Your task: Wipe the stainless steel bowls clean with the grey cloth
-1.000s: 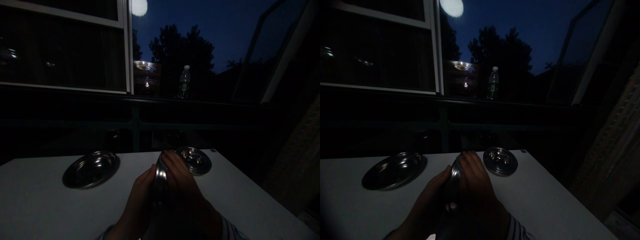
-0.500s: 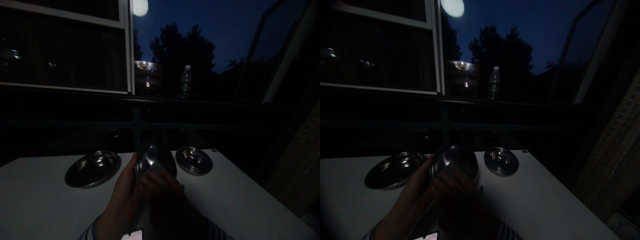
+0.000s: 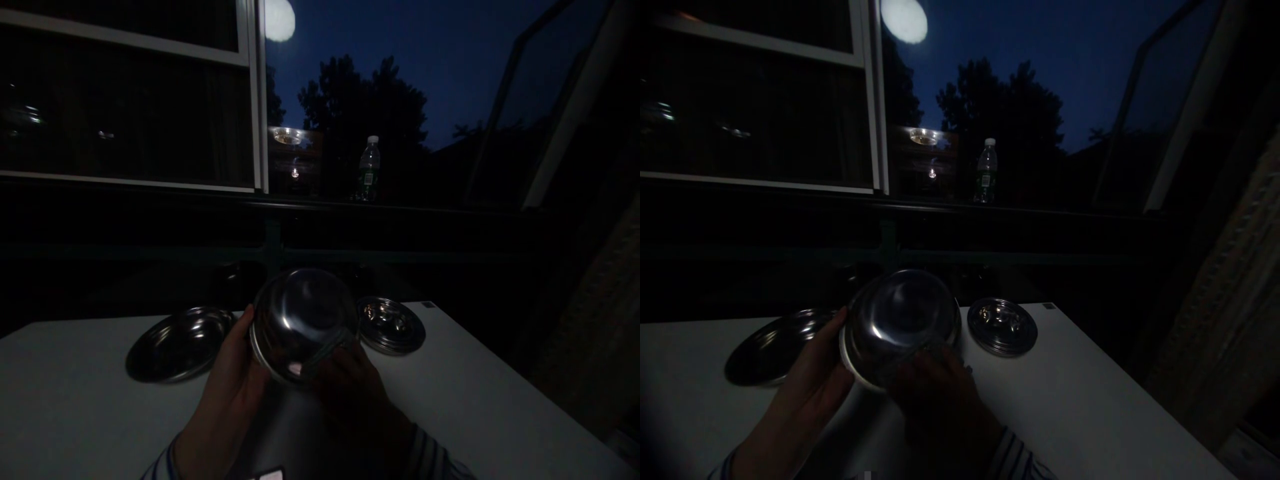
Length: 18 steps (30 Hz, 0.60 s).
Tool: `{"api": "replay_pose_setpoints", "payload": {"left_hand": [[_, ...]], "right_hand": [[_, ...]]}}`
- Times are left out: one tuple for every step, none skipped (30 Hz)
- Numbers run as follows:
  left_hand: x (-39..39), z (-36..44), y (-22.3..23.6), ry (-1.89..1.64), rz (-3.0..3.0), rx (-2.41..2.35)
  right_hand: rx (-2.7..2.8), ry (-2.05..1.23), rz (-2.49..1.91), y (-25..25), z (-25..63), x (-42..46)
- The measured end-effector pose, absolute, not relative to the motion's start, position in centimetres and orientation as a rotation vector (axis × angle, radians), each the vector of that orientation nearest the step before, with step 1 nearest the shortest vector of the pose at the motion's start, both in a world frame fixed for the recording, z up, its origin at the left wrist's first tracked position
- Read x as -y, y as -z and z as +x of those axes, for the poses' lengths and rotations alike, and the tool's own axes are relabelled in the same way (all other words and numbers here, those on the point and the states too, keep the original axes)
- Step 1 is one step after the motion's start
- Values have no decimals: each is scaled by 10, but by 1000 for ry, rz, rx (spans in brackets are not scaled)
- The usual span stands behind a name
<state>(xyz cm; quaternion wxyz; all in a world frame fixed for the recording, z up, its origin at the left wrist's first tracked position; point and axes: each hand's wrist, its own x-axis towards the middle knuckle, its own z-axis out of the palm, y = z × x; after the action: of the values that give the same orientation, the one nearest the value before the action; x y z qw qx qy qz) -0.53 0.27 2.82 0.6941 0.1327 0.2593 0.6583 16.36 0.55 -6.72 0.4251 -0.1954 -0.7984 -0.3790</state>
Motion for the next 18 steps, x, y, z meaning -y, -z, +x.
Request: {"api": "replay_pose_setpoints", "payload": {"left_hand": [[-3, -6, -29, -1466, 299, -562], [-4, -6, -29, -1465, 307, -545], [-4, -7, -28, -1463, 316, -532], [-5, -7, -28, -1462, 328, -523], [-5, -8, -27, -1459, 342, -514], [-5, -8, -27, -1452, 353, -506], [-6, -9, -26, -1447, 363, -501], [-6, -9, -26, -1440, 373, -495], [-6, -9, -25, -1438, 383, -490], [-6, -10, -25, -1436, 394, -489], [-6, -10, -25, -1432, 406, -491], [-6, -10, -25, -1421, 418, -494], [-6, -11, -25, -1405, 428, -496], [-6, -11, -25, -1384, 434, -505], [-5, -11, -25, -1360, 439, -519], [-5, -10, -25, -1332, 444, -537], [-5, -10, -24, -1302, 451, -558], [-5, -9, -24, -1274, 464, -580]], "right_hand": [[1961, 915, -495, 68, 166, -8], [1918, 877, -518, 68, 167, -9], [1883, 833, -553, 68, 168, -11], [1851, 781, -592, 67, 169, -11], [1820, 724, -628, 65, 170, -12], [1791, 665, -661, 63, 170, -11], [1766, 602, -691, 61, 171, -10], [1743, 541, -714, 58, 171, -9], [1717, 481, -739, 55, 172, -7], [1691, 420, -765, 53, 173, -6], [1669, 358, -791, 51, 174, -5], [1647, 292, -818, 48, 176, -4], [1629, 227, -838, 45, 178, -3], [1614, 159, -853, 43, 181, -3], [1605, 91, -862, 40, 183, -3], [1600, 25, -865, 36, 186, -3], [1602, -36, -864, 33, 189, -4], [1609, -90, -860, 30, 192, -4]]}}
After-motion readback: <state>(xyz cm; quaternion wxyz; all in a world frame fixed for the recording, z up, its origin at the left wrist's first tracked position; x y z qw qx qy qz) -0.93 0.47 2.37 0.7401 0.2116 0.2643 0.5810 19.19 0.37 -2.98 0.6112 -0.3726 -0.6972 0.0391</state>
